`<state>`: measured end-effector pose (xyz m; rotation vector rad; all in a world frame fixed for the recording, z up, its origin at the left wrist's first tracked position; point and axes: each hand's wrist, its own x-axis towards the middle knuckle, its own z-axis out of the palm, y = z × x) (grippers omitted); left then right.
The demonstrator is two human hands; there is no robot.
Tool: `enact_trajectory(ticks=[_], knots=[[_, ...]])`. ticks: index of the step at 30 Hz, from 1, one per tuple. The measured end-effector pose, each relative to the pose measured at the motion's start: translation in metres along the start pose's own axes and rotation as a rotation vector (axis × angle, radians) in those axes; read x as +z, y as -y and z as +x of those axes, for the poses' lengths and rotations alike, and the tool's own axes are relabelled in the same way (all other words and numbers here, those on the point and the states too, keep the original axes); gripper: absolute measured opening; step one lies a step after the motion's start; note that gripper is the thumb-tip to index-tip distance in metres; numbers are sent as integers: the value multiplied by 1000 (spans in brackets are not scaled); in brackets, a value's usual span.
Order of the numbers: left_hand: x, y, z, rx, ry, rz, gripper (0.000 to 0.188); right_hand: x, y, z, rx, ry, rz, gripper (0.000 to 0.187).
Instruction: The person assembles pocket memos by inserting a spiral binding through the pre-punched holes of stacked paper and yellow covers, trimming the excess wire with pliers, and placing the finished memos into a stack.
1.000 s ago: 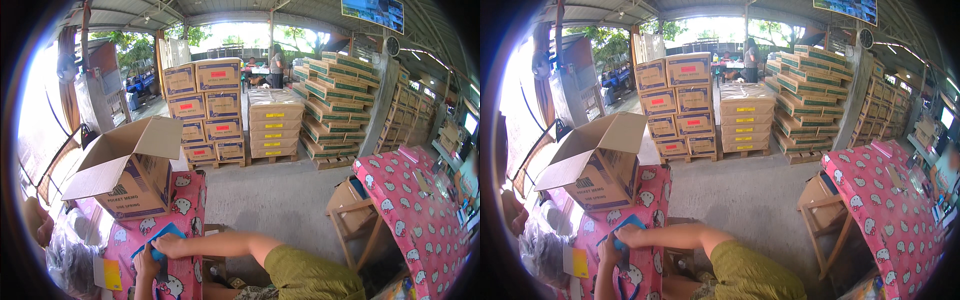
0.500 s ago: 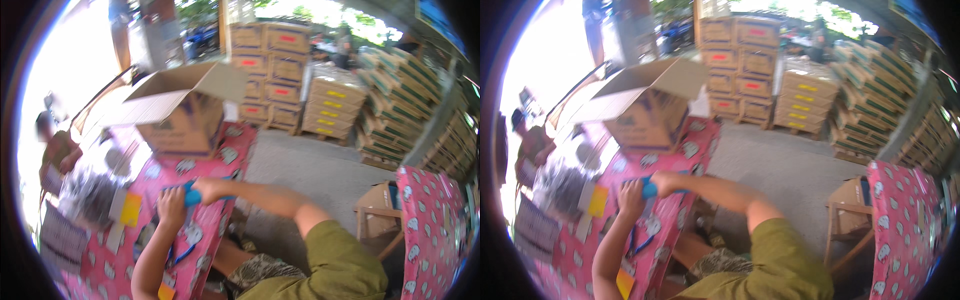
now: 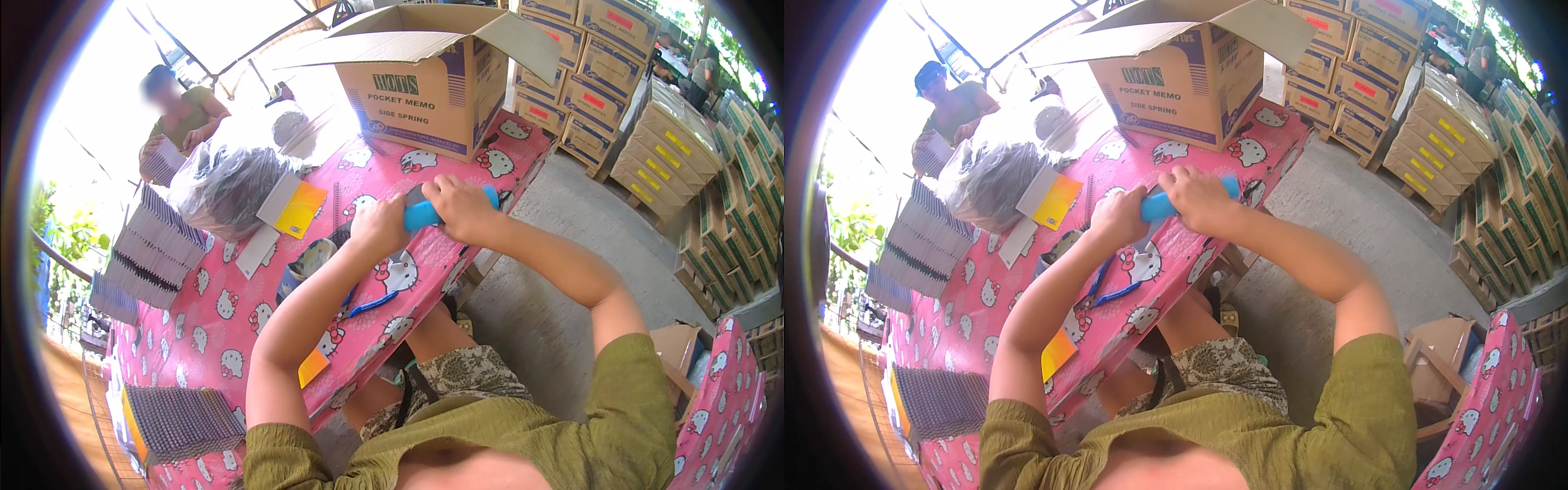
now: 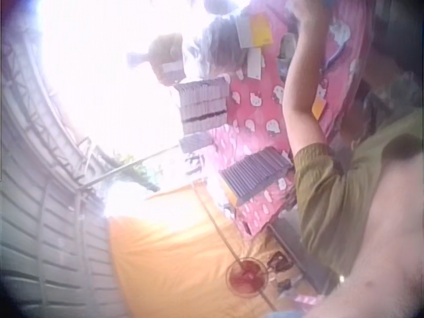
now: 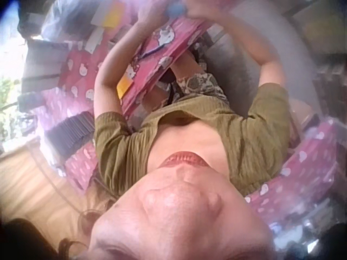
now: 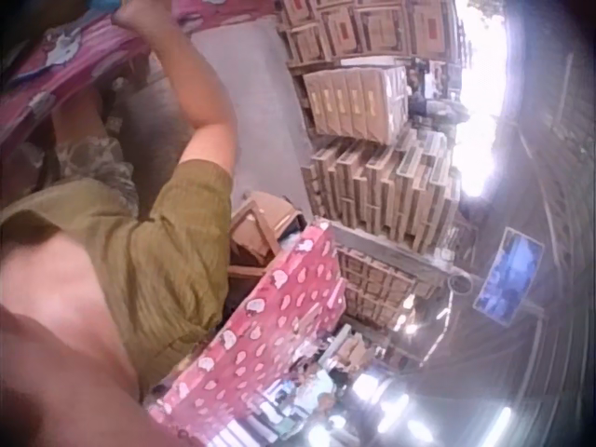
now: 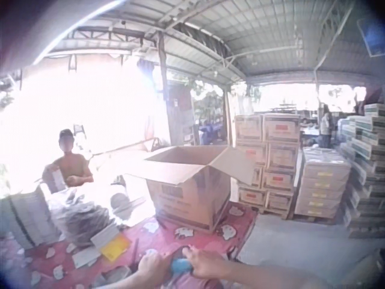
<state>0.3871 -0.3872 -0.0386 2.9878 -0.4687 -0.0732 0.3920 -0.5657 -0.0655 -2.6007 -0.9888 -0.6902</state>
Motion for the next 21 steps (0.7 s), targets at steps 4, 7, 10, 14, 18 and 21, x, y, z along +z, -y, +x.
enact_trajectory(ticks=[4, 7, 10, 14, 18, 21], knots=[[-5, -3, -8, 174, -161, -3, 29, -5, 5, -3, 153, 230, -64, 37], [15, 11, -1, 405, -501, 134, 27, -31, -1, 12, 252, 628, 257, 30], [7, -13, -1, 217, -167, 69, 25, -26, -14, -2, 243, 549, 213, 30], [4, -21, 0, 128, 126, -12, 28, 2, -11, -31, 75, 160, -34, 30], [14, -25, -11, 363, -189, -69, 31, -24, -16, -32, 262, 617, 419, 38], [19, -38, -21, 360, -94, 74, 29, -33, -24, -46, 394, 811, 809, 45]])
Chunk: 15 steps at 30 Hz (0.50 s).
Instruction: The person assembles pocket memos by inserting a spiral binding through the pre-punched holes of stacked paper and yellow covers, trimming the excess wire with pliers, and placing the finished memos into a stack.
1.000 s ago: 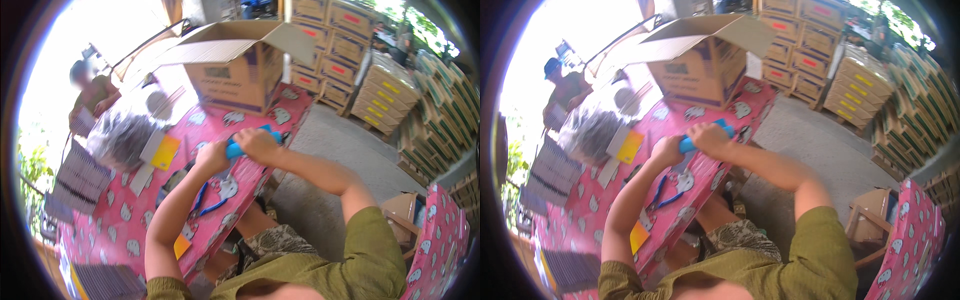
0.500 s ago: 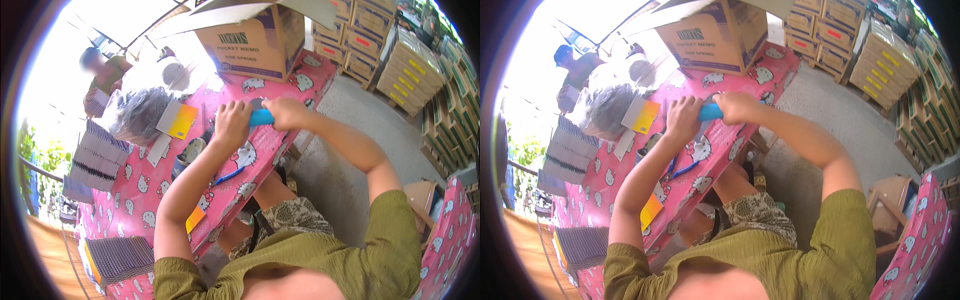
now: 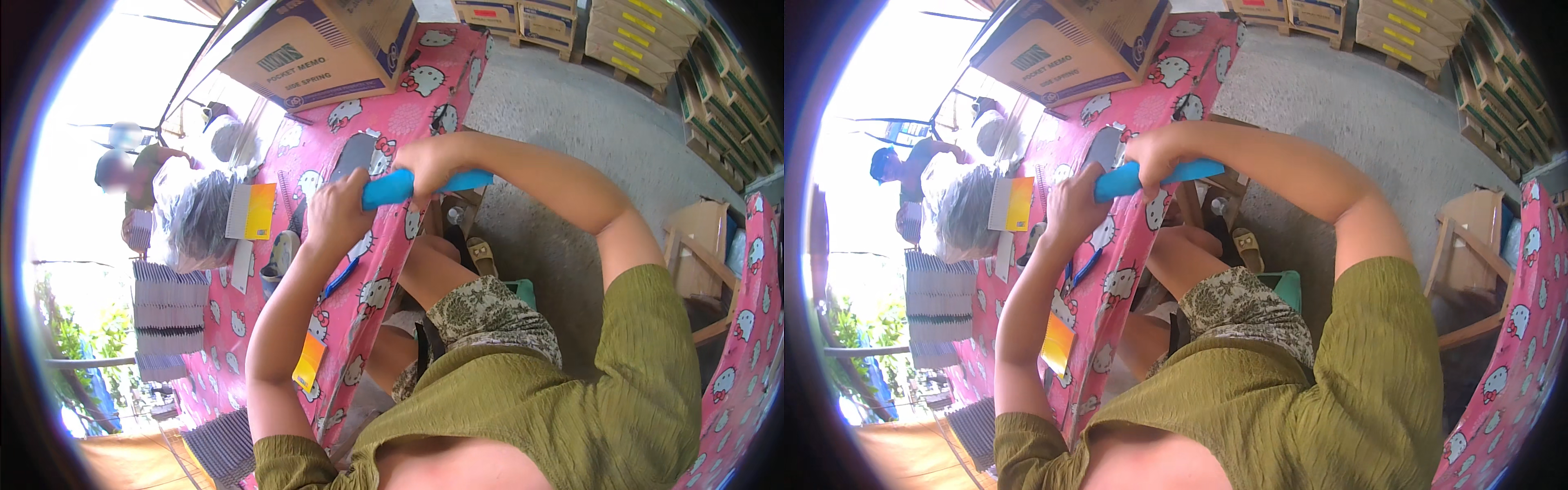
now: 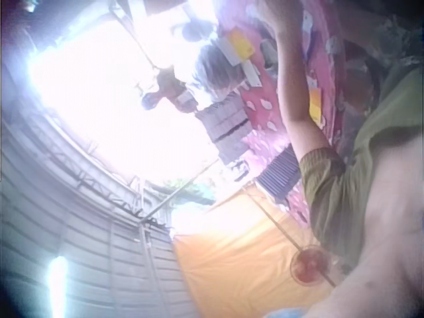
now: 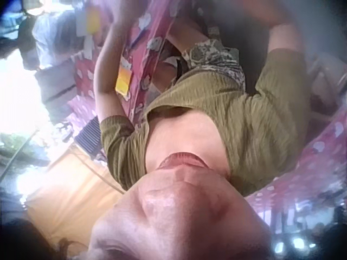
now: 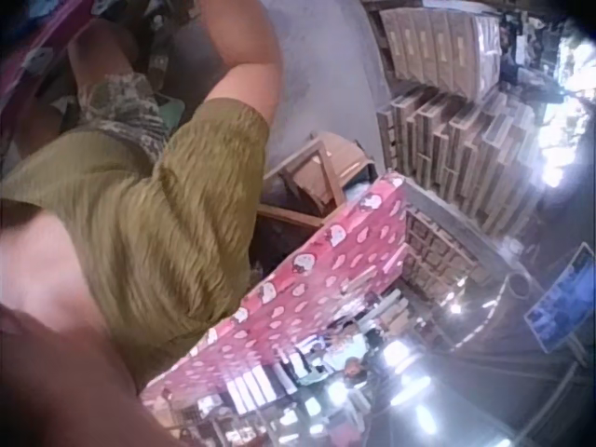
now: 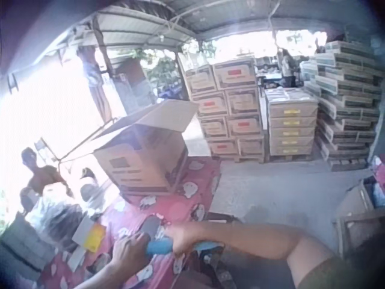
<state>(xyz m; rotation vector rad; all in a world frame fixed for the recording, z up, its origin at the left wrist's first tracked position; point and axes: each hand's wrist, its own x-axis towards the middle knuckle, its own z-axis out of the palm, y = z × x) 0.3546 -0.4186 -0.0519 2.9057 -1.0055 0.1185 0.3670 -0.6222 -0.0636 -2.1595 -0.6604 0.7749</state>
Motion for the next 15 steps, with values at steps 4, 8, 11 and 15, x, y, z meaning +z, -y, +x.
enact_trajectory(ticks=[4, 8, 11, 15], knots=[[0, -7, 1, -142, 353, -85, 31, 31, -24, -21, -161, -212, -279, 58], [8, -2, -8, -43, 478, -281, 41, 80, -39, -61, -253, -470, -471, 59], [13, -18, -20, -72, 420, -294, 67, 102, -37, -89, -107, -377, -363, 53], [30, -11, -69, -41, 74, -129, 83, 123, -77, -94, 57, -164, 343, 63]])
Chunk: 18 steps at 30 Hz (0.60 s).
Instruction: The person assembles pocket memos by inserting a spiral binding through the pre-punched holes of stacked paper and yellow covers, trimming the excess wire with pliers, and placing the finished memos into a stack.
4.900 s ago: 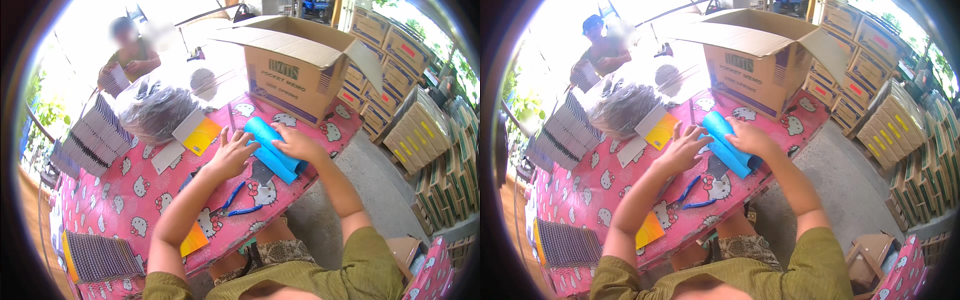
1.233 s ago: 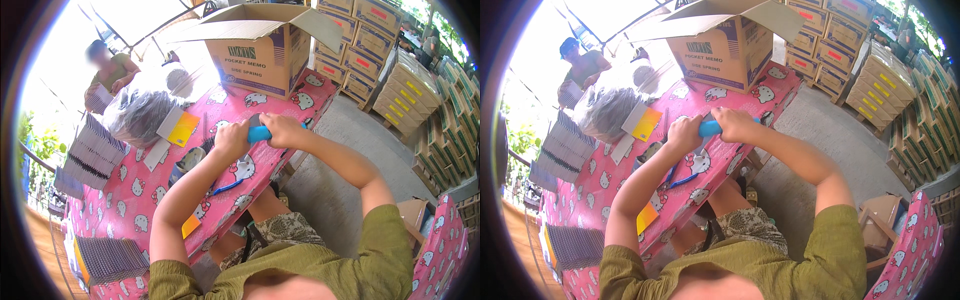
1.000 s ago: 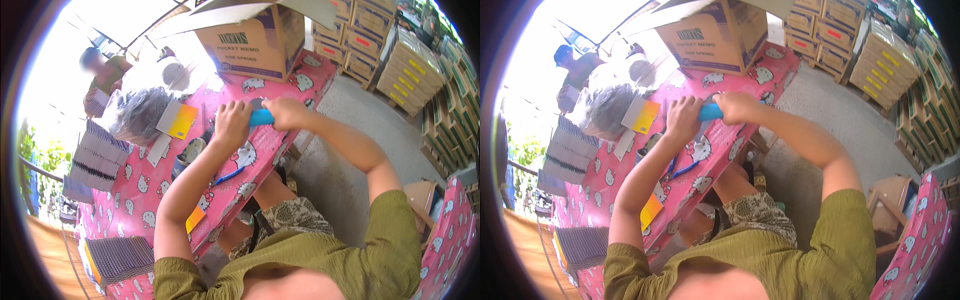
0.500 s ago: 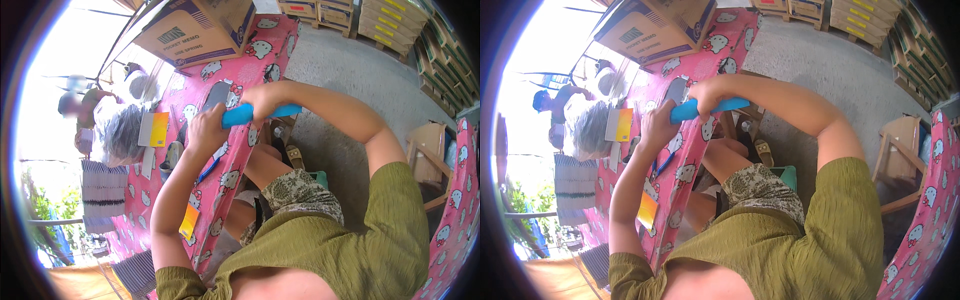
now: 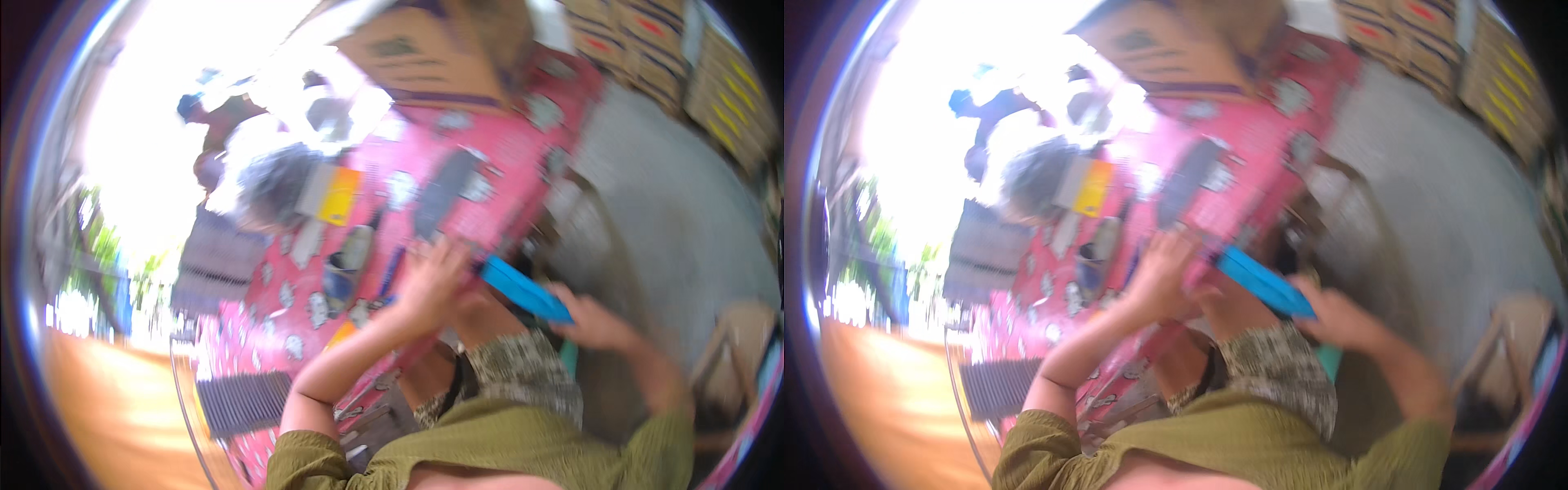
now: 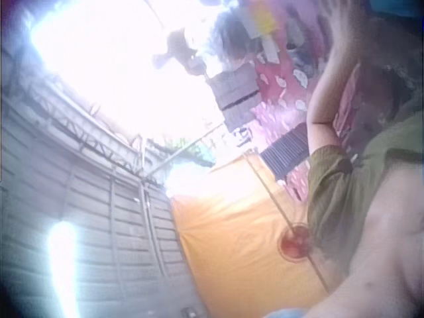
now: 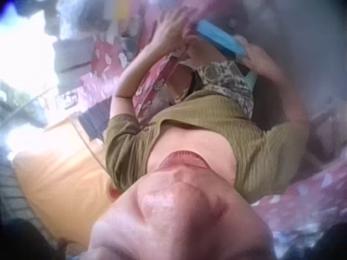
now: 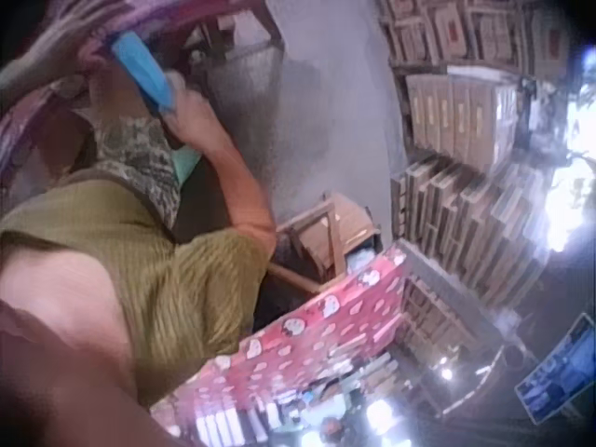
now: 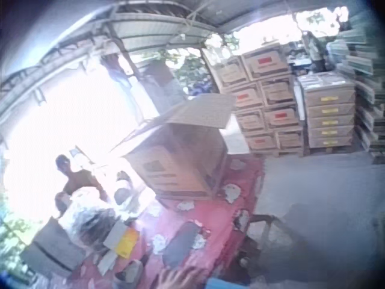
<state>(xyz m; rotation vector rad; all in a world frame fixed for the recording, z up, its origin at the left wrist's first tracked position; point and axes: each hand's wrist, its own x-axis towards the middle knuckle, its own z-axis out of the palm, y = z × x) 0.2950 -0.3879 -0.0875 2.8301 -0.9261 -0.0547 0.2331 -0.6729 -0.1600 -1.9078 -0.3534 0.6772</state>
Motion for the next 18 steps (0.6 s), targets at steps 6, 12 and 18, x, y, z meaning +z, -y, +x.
enact_trajectory(ticks=[6, 12, 18], knots=[[18, -14, -38, -323, 91, 61, 103, 4, -65, -6, 186, 402, 586, 60], [53, -10, -39, -361, -8, 157, 89, 10, -149, -2, 460, 240, 560, 68], [50, -10, -41, -367, 12, 167, 76, 46, -147, 135, 242, 191, 105, 66]])
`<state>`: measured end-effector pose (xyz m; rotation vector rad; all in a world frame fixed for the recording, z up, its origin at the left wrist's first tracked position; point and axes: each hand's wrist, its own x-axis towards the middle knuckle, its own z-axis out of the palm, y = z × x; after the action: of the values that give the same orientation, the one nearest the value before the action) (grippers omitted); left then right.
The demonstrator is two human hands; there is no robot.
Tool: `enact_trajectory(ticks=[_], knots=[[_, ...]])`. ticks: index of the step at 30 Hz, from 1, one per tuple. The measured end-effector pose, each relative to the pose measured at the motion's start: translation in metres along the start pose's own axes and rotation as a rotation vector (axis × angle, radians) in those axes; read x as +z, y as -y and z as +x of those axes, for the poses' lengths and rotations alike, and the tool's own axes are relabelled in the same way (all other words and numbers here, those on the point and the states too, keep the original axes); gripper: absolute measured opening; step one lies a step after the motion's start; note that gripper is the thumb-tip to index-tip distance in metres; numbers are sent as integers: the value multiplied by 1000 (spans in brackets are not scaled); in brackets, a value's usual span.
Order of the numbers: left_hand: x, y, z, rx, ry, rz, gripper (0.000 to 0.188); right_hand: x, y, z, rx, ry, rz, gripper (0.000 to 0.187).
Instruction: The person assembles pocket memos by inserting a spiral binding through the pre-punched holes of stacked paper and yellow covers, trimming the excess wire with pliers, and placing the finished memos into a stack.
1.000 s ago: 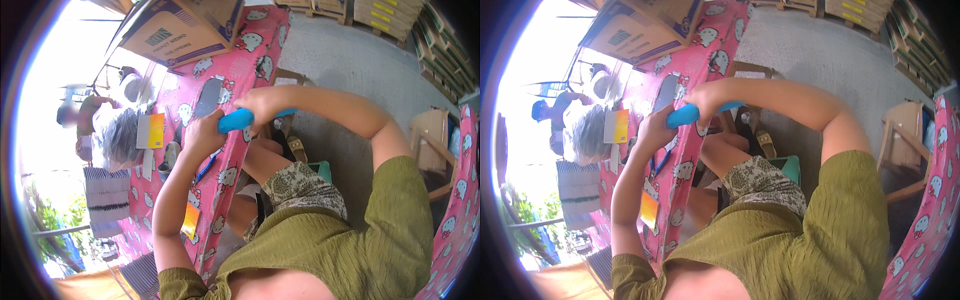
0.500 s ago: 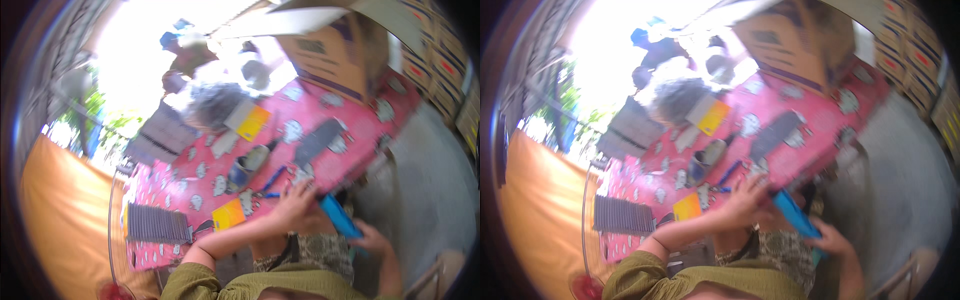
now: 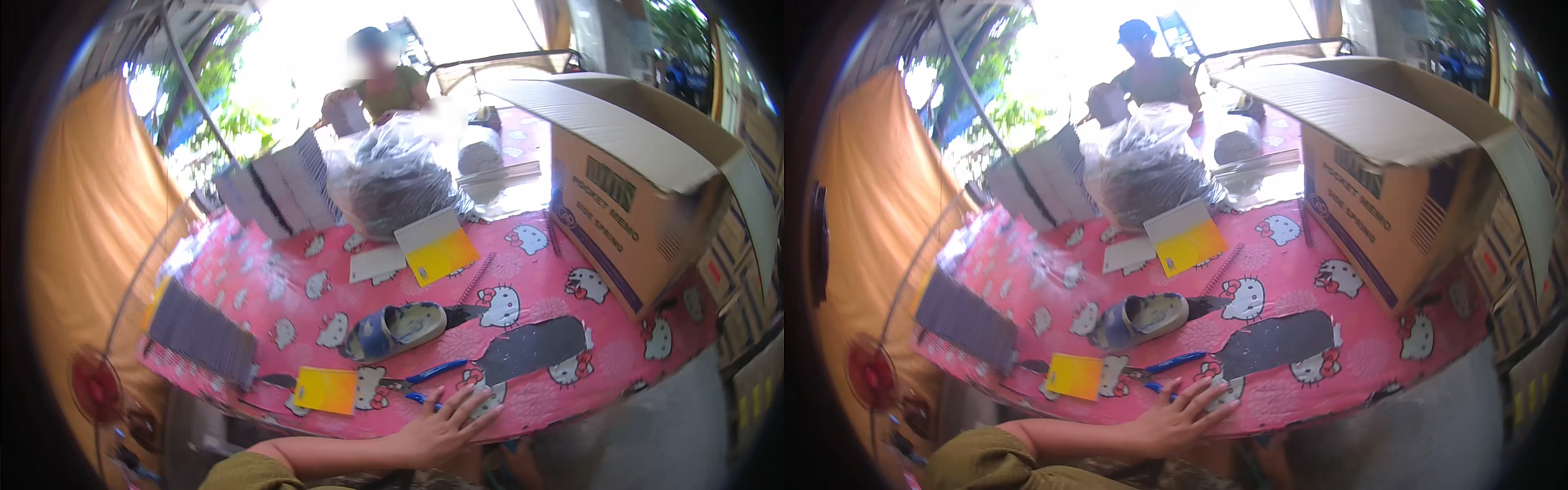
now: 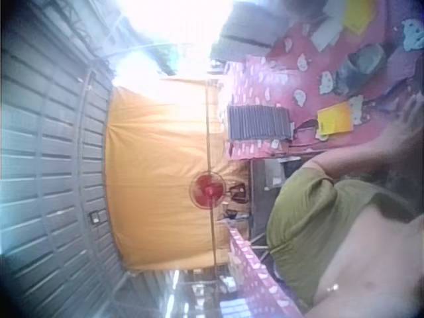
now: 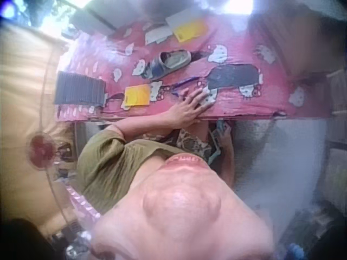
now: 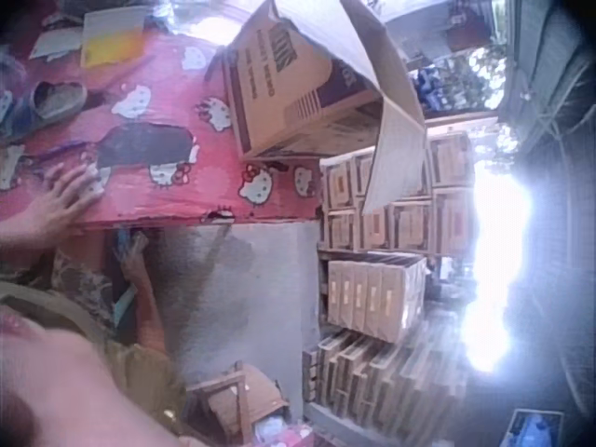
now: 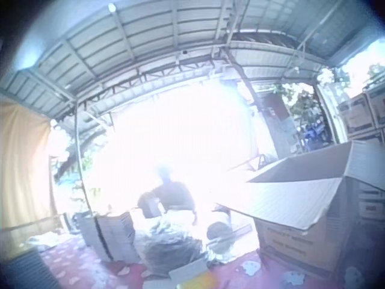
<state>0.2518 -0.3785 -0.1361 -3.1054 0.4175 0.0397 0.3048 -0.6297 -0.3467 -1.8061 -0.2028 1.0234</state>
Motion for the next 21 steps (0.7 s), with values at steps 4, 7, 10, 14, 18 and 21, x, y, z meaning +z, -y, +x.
enact_trajectory(ticks=[4, 7, 10, 14, 18, 21], knots=[[2, 8, 4, 68, -119, -57, 76, 35, 29, 76, -81, 15, -67, 63], [-4, 8, 7, 65, -109, -87, 80, 65, 47, 120, -141, 111, -82, 61], [-8, 11, 0, 73, 16, -53, 74, 95, 61, 149, -191, 161, -88, 59], [-8, 11, 8, 79, 31, -17, 64, 123, 77, 184, -245, 179, -75, 57], [-2, 9, 4, 87, 49, 140, 60, 150, 92, 200, -307, 197, -54, 54], [2, 4, 7, 58, 7, 62, 59, 166, 98, 207, -313, 179, -41, 52]])
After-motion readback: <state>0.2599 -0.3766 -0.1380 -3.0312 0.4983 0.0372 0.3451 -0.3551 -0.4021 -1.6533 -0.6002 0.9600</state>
